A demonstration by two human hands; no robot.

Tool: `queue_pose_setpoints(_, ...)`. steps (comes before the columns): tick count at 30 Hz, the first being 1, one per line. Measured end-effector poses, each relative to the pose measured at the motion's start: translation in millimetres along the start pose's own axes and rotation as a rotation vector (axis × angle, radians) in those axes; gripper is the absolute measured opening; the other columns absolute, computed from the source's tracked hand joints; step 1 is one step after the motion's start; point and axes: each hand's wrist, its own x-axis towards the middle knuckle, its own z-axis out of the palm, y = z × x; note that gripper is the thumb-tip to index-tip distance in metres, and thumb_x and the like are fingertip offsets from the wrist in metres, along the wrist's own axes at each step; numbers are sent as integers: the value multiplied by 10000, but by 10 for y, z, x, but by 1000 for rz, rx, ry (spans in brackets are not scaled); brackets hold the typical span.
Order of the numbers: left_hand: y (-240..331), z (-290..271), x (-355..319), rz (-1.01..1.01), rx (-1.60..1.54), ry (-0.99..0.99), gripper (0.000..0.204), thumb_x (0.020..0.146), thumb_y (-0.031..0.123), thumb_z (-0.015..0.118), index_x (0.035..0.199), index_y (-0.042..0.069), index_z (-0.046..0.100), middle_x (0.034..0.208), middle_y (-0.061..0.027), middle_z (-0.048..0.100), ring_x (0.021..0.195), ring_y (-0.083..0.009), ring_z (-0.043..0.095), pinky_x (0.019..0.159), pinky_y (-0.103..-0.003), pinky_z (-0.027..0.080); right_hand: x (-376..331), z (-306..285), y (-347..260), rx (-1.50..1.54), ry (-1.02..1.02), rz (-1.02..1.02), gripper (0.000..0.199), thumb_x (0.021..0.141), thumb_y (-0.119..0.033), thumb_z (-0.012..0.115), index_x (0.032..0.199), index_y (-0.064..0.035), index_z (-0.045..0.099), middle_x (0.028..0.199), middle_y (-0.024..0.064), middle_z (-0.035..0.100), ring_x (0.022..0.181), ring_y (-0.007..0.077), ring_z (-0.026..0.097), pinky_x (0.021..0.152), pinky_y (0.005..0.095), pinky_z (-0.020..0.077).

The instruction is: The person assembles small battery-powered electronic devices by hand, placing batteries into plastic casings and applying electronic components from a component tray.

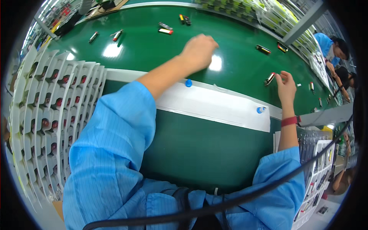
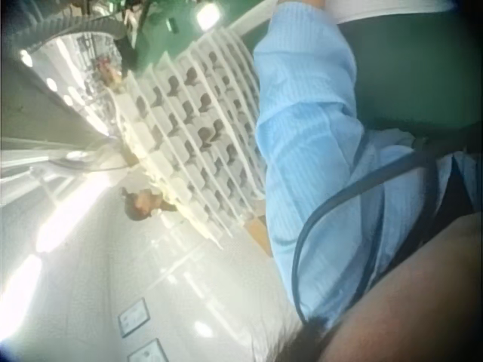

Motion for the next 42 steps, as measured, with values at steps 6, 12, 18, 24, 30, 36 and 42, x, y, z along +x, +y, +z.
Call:
queue_pose_setpoints(6, -1779, -62, -164, -375, 150, 244, 442, 679, -54, 478, 1063, 117, 612, 1175, -115, 525, 1097, -304, 470, 938, -354, 396, -1035, -86, -1253, 526, -387, -175, 140, 796, -86, 621, 920, -31, 586, 775, 2, 583, 656, 39, 497, 557, 185, 401)
queue_pose_setpoints(12, -1839, -256, 26, -119, -69, -156, 421, 717, -33, 474, 1095, 104, 597, 1172, -104, 545, 1087, -295, 485, 940, -368, 389, -1336, 108, -1251, 766, -565, 111, 85, 812, -39, 596, 886, -3, 575, 756, 3, 579, 652, 34, 504, 543, 160, 393)
queue_pose_setpoints(18, -1571, -436, 8, -128, 195, -42, 254, 791, 112, 529, 1018, 61, 629, 833, -143, 635, 749, -281, 597, 717, -347, 476, -1201, 65, -1239, 950, -673, 246, 94, 830, -42, 568, 914, -2, 555, 766, 23, 589, 622, 45, 500, 537, 172, 401)
queue_pose_setpoints(24, -121, -573, -268, -466, -1069, -48, 314, 741, 161, 653, 993, -24, 630, 798, -49, 642, 635, -76, 483, 588, -200, 391, -1121, 55, -1096, 1105, -656, 331, 102, 831, -51, 565, 924, -7, 562, 780, 40, 599, 622, 45, 492, 554, 175, 401)
queue_pose_setpoints(30, 609, -246, -558, -582, -1691, -252, 291, 793, 64, 611, 1062, -45, 586, 926, -102, 626, 731, -88, 549, 714, -194, 465, -1571, -301, -1404, 120, -431, -694, 220, 666, 93, 519, 876, 42, 562, 894, 184, 595, 868, 329, 558, 786, 381, 455)
queue_pose_setpoints(36, 672, -48, -688, -646, -1845, -255, 286, 815, 60, 589, 1078, -52, 569, 951, -115, 618, 807, -117, 564, 803, -233, 478, -1290, -297, -1565, -59, -612, -712, 182, 641, 118, 498, 792, 18, 517, 802, 153, 585, 790, 322, 555, 720, 380, 455)
queue_pose_setpoints(42, 678, 12, -653, -622, -1910, -287, 289, 822, 66, 584, 1082, -58, 565, 945, -117, 624, 815, -104, 562, 762, -210, 462, -806, -191, -1583, 64, -1232, -347, 195, 628, 14, 631, 787, -10, 521, 679, 74, 537, 658, 198, 543, 596, 315, 443)
